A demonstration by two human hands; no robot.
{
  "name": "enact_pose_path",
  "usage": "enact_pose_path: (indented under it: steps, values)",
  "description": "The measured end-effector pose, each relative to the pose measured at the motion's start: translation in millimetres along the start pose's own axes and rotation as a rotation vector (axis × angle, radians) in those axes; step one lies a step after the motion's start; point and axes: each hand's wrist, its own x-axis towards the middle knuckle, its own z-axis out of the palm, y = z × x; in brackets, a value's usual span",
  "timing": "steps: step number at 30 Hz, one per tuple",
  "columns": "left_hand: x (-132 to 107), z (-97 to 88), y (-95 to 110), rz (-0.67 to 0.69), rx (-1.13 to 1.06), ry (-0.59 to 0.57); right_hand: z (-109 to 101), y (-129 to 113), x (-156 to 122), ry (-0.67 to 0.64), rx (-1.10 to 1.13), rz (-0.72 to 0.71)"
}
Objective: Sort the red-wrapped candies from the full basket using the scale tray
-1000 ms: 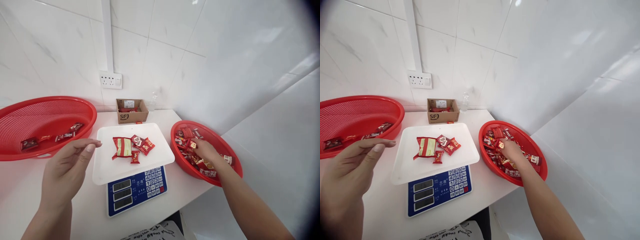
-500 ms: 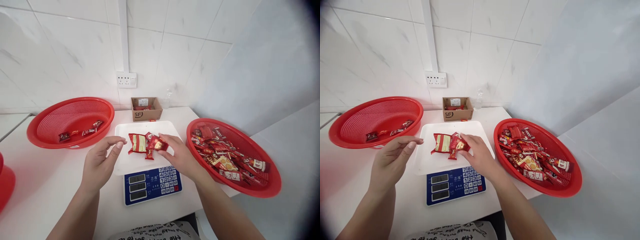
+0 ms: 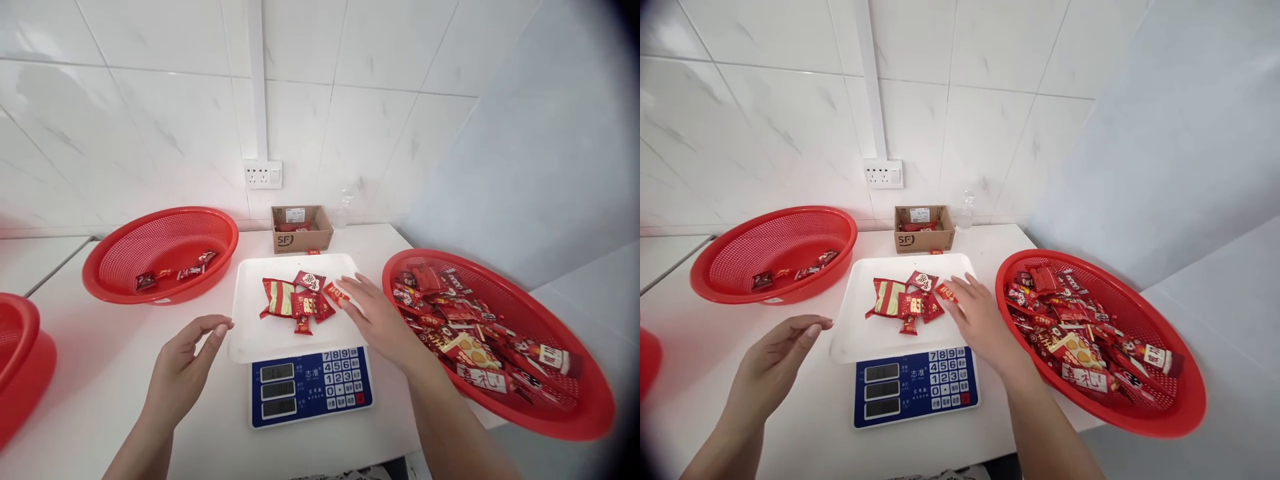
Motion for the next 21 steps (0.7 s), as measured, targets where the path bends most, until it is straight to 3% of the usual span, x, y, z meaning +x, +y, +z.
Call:
enact_pose_path:
  steps: [3,6,10,14,18,21]
  values:
    - [-11.6,-6.2,-19.0,-0.066,0.117,0.056,-17.8,18.7,-29.3,0.134,-0.015,0.114]
    - [-13.7,-12.2,-35.5,-0.088,0.265,0.164,-24.9,41.1,-56.8,0.157,-0.06,0.318]
    - [8.2,-18.7,-46.0,0.088,0.399,0.286,-21.1,60.5,-77.5,0.065,-0.124,0.459]
    - [43.9,-24.9,-47.1,0.186,0.532,0.128,-16.1,63.6,-80.1,0.031,-0.161,0.426]
    - [68.3,-34.3,-48.5,0.009,0.792,-0.16,-15.8,62.6,-78.6,0.033,-0.16,0.413]
    - [75.3,-45.2,-55.6,-0.081,0.861,-0.277,-16.8,62.7,-79.7,0.036,-0.137,0.414]
